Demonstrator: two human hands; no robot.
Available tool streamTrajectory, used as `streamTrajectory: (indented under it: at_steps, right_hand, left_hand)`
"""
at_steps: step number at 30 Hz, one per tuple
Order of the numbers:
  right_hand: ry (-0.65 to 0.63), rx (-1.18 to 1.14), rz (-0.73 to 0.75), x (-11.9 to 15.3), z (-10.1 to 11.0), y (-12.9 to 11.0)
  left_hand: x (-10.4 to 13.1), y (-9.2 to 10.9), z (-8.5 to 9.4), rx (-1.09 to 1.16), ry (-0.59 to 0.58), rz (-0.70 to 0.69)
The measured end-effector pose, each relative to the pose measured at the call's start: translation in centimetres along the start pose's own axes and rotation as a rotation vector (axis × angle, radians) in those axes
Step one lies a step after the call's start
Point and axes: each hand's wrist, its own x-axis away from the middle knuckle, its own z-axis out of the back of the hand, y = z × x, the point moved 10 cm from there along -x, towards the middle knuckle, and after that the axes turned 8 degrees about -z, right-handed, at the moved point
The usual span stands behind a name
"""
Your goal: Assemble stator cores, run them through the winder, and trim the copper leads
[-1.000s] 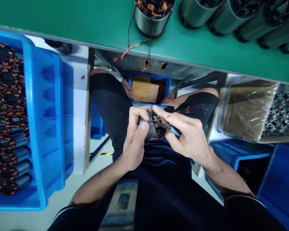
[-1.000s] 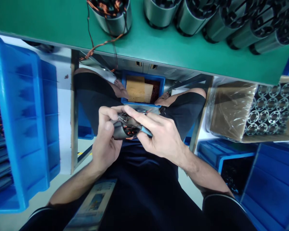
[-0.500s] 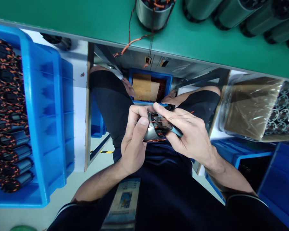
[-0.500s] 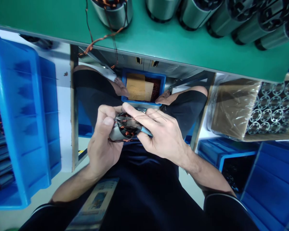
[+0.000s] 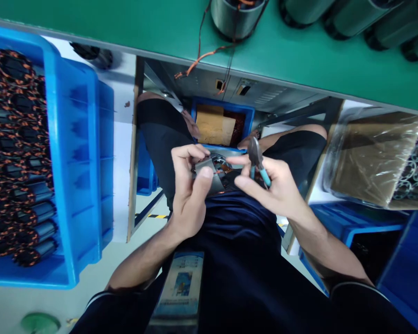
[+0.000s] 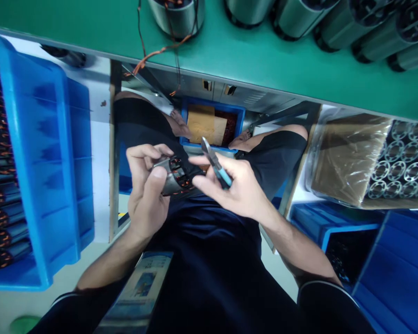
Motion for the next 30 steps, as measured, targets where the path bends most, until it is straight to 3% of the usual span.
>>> streamTrajectory:
  at_steps: [2,4,6,11,17,20,23,26,28,30]
  right_hand:
    - [-0.059,-0.102,0.027,0.4,-1.1,-0.7]
    - [-0.078,-0.146,0.106,0.7,-1.8,-1.8]
    - [-0.054,-0.148,0.206,0.9,-1.7,-2.8]
    - [-0.084,-0.119,0.379,1.4,-1.3,-3.9]
    - [-0.196,-0.071,0.444,1.2,-3.6,-5.7]
    - [-0.252,0.033,0.393,0.5,-5.7,-6.0]
    - [-0.326,0.135,0.325,0.2,-7.4,-4.9]
    - [-0.34,0.187,0.289,0.2,-8.0,-2.8]
    - [-0.312,0.219,0.249,0.2,-8.0,-1.0]
    - [-0.296,0.243,0.21,0.2,-8.1,0.8]
  left_hand:
    - [-0.1,2.2,-0.4,-0.123,-0.034,-0.243]
    - [0.1,3.4,-0.5,-0.161,-0.02,-0.355]
    - [0.3,3.8,-0.5,-0.13,-0.026,-0.378]
    - [1.1,5.1,0.0,-0.138,-0.195,-0.438]
    - [2.1,6.3,2.3,-0.197,-0.152,-0.471]
    - [3.0,8.2,7.0,-0.335,-0.061,-0.499]
    - [4.8,12.6,15.0,-0.802,0.091,-0.452]
    - [6.9,16.7,23.8,-1.368,0.22,-0.219]
    - [7.9,17.0,28.5,-1.569,0.196,0.0]
    - [8.4,15.4,31.6,-1.612,0.131,0.148]
